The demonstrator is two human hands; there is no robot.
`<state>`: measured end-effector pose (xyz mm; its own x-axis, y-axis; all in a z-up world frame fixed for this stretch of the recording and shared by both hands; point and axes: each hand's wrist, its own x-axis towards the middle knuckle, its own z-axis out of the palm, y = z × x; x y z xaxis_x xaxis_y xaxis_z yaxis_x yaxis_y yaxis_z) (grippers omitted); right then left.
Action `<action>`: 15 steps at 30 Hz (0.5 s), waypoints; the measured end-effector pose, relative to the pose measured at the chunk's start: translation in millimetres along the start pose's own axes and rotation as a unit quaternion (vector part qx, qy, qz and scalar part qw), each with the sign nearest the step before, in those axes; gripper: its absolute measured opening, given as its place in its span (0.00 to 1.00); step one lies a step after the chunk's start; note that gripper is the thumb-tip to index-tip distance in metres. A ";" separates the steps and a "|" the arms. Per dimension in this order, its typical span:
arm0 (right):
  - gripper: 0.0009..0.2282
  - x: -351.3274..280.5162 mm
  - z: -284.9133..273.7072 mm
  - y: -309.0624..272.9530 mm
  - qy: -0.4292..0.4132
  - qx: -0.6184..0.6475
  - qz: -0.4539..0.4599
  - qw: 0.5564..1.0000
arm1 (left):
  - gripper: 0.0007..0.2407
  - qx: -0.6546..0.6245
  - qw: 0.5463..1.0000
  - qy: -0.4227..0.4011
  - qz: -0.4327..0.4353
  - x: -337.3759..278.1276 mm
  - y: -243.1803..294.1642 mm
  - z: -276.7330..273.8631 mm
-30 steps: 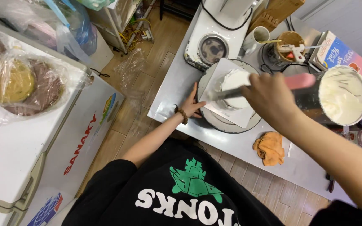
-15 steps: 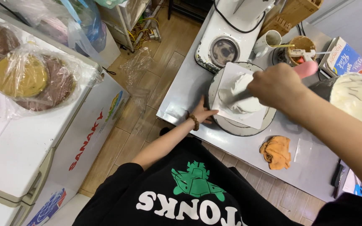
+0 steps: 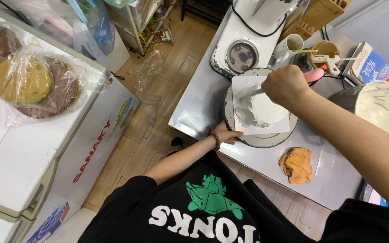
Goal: Spreading frosting onto a layer cake using a spatula.
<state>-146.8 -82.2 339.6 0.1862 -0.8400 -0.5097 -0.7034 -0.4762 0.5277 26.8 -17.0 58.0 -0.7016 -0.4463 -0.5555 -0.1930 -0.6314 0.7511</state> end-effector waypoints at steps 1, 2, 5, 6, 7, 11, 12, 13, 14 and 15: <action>0.06 -1.5 2.6 -0.5 -0.005 0.005 -0.023 1.000 | 0.39 0.002 1.000 0.002 -0.005 -1.0 -1.2 0.8; 0.06 -4.6 -3.1 -2.1 -0.006 0.007 -0.024 1.000 | 0.39 0.002 1.000 0.001 -0.007 -1.4 -2.0 -0.9; 0.03 -9.2 -16.3 -2.8 -0.043 -0.012 -0.073 0.996 | 0.39 0.015 1.000 0.003 0.005 2.0 -3.1 -5.6; 0.03 -7.1 -18.6 -1.7 0.003 -0.033 -0.083 0.996 | 0.40 0.009 1.000 0.008 0.008 4.4 -3.9 -7.1; 0.03 -4.5 -21.1 -1.4 0.049 -0.055 -0.093 0.993 | 0.41 0.004 1.000 0.013 0.012 6.0 -5.3 -9.3; 0.06 -12.0 -22.1 -5.9 -0.016 -0.007 -0.027 0.999 | 0.46 -0.003 0.999 0.039 0.024 14.3 -0.8 -25.1; 0.05 -15.5 -16.5 -8.5 -0.019 0.011 -0.031 0.999 | 0.49 0.002 0.998 0.053 0.035 16.2 1.3 -31.7; 0.04 -19.9 -10.4 -10.4 -0.022 0.028 -0.036 0.999 | 0.52 0.005 0.997 0.067 0.047 18.7 2.7 -35.7; 0.04 -22.1 -9.0 -10.8 -0.023 0.028 -0.038 0.999 | 0.52 0.003 0.997 0.067 0.045 21.2 1.8 -39.3; 0.05 -23.6 -8.3 -9.7 -0.006 0.008 -0.060 0.998 | 0.54 0.013 0.996 0.072 0.055 25.4 3.4 -43.9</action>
<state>-138.7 -59.9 352.1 0.2610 -0.7740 -0.5768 -0.6870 -0.5687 0.4523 38.4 -58.3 30.8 -0.6142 -0.5999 -0.5128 -0.1382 -0.5579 0.8183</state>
